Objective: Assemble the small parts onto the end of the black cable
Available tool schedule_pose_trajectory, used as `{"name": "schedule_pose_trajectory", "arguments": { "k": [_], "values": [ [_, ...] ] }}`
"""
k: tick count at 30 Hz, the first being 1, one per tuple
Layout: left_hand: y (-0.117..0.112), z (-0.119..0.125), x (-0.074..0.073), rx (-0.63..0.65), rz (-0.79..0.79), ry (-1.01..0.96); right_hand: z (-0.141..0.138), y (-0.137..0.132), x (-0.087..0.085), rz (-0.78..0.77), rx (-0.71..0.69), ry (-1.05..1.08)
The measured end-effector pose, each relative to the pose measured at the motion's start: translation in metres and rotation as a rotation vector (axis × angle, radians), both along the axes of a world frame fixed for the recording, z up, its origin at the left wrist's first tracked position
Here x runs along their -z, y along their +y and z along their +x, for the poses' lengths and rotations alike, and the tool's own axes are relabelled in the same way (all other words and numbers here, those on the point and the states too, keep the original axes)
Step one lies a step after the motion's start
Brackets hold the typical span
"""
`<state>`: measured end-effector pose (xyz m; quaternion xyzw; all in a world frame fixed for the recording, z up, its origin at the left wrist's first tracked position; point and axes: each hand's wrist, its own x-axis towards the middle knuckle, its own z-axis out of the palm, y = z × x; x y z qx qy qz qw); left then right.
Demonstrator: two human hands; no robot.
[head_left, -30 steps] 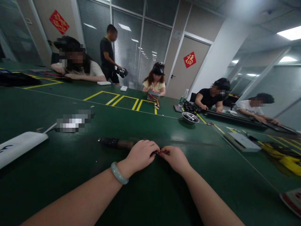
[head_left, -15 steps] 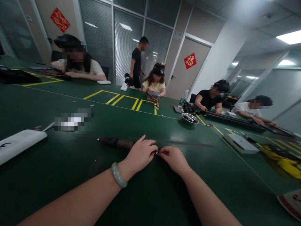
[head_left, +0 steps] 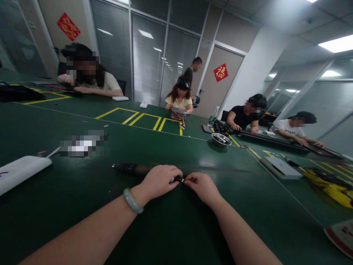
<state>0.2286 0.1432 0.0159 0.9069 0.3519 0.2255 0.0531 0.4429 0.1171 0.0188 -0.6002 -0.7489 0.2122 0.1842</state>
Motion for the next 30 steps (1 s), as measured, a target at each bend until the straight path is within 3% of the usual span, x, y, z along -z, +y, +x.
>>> {"name": "schedule_pose_trajectory", "arguments": {
  "k": [13, 25, 30],
  "values": [
    [-0.009, 0.01, 0.004, -0.052, 0.012, -0.028, -0.001, 0.0, 0.002, 0.034, 0.006, -0.008],
    [-0.005, 0.008, 0.006, -0.019, -0.005, -0.043, -0.002, -0.001, -0.001, 0.021, 0.002, 0.009],
    [-0.007, 0.01, 0.004, -0.072, -0.001, -0.04, -0.002, 0.001, 0.002, 0.029, -0.008, 0.01]
  ]
}}
